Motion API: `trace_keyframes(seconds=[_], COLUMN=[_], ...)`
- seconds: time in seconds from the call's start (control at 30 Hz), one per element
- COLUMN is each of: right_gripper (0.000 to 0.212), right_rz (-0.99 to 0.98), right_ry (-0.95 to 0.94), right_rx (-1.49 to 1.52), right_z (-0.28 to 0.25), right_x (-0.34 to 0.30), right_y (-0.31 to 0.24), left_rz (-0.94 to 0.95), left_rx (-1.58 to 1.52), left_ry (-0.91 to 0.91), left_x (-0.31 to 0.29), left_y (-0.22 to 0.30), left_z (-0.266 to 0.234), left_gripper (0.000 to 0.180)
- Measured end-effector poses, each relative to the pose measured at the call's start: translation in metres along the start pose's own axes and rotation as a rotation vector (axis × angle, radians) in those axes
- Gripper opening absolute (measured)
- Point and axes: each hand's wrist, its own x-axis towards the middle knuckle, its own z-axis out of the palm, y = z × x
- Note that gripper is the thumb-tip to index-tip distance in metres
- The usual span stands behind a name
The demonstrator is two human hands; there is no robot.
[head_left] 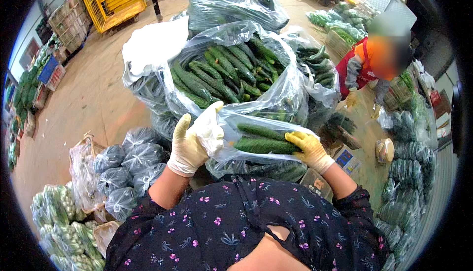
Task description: The person picks up cucumbers from a large plastic-lined bag, places them into a smaller plastic bag inside a container on a scale, and then moves the filled bags to a separate stack on the floor.
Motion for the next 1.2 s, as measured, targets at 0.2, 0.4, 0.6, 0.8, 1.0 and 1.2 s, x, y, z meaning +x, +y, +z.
trace_keyframes(seconds=[0.2,0.4,0.6,0.8,1.0,1.2], right_gripper=[0.045,0.032,0.059,0.099,0.073,0.048], right_rz=[0.288,0.262,0.126,0.426,0.407,0.386], right_ry=[-0.178,-0.153,-0.014,-0.363,-0.442,-0.374], right_rx=[0.055,0.551,0.290,0.112,0.515,1.629], right_z=[-0.035,-0.106,-0.036,0.042,0.034,-0.001], right_x=[-0.006,0.076,0.226,0.314,0.321,0.279], right_y=[-0.002,-0.060,-0.079,-0.091,-0.053,-0.014], left_rz=[-0.109,-0.218,-0.336,-0.344,-0.392,-0.402], left_rx=[0.242,0.310,0.291,0.252,0.229,0.194], left_ry=[-0.133,-0.091,-0.151,-0.136,-0.151,-0.176], left_x=[-0.009,-0.022,-0.014,-0.018,-0.014,-0.005], left_y=[0.002,0.006,0.013,0.016,0.027,0.026], left_z=[-0.003,0.011,0.008,-0.012,-0.019,-0.020], left_gripper=[0.106,0.103,0.106,0.109,0.107,0.103])
